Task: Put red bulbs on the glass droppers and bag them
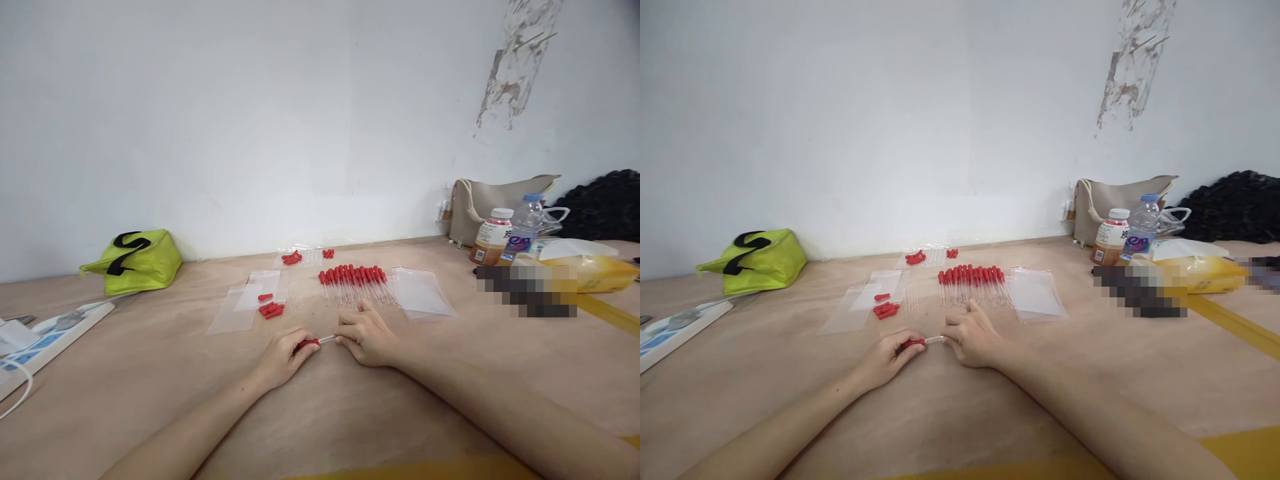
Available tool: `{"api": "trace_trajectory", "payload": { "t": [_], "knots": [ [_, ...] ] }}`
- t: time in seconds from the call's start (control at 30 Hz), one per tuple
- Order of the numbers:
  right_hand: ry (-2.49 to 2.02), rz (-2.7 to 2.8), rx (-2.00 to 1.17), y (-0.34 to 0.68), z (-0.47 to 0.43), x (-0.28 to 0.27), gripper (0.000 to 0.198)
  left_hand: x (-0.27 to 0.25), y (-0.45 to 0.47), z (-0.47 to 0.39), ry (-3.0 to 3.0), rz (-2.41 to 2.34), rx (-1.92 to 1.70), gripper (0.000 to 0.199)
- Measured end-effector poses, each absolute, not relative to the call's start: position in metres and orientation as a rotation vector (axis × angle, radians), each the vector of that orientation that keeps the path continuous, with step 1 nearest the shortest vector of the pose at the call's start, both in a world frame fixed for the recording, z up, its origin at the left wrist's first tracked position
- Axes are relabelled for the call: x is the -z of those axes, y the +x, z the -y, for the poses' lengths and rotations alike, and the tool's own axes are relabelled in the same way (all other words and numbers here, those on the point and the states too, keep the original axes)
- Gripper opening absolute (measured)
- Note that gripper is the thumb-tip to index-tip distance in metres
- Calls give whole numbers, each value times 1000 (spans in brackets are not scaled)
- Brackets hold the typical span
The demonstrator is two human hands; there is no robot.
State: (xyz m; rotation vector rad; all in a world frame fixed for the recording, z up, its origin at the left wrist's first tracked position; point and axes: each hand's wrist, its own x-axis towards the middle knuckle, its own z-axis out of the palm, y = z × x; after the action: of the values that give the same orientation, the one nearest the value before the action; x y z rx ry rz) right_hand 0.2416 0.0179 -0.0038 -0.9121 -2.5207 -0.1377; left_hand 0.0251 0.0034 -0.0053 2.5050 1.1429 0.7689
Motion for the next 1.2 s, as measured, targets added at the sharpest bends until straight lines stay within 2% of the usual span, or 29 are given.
{"api": "trace_trajectory", "payload": {
  "t": [0.5,0.77,0.9,1.0,1.2],
  "knots": [
    [-1055,2443,-407,225,-10,-1,31,6,23,-2,2690,-999,-773,21],
    [-1043,2496,-166,223,2,-8,26,7,6,-14,2762,-991,-928,22],
    [-1179,2424,-367,234,-15,-12,24,9,4,-17,2566,-1285,-1088,25],
    [-1326,2178,-456,239,-43,-16,19,9,4,-19,2537,-1310,-939,8],
    [-1603,1811,-247,213,-93,-14,18,5,7,-17,2600,-1244,-740,27]
  ]
}}
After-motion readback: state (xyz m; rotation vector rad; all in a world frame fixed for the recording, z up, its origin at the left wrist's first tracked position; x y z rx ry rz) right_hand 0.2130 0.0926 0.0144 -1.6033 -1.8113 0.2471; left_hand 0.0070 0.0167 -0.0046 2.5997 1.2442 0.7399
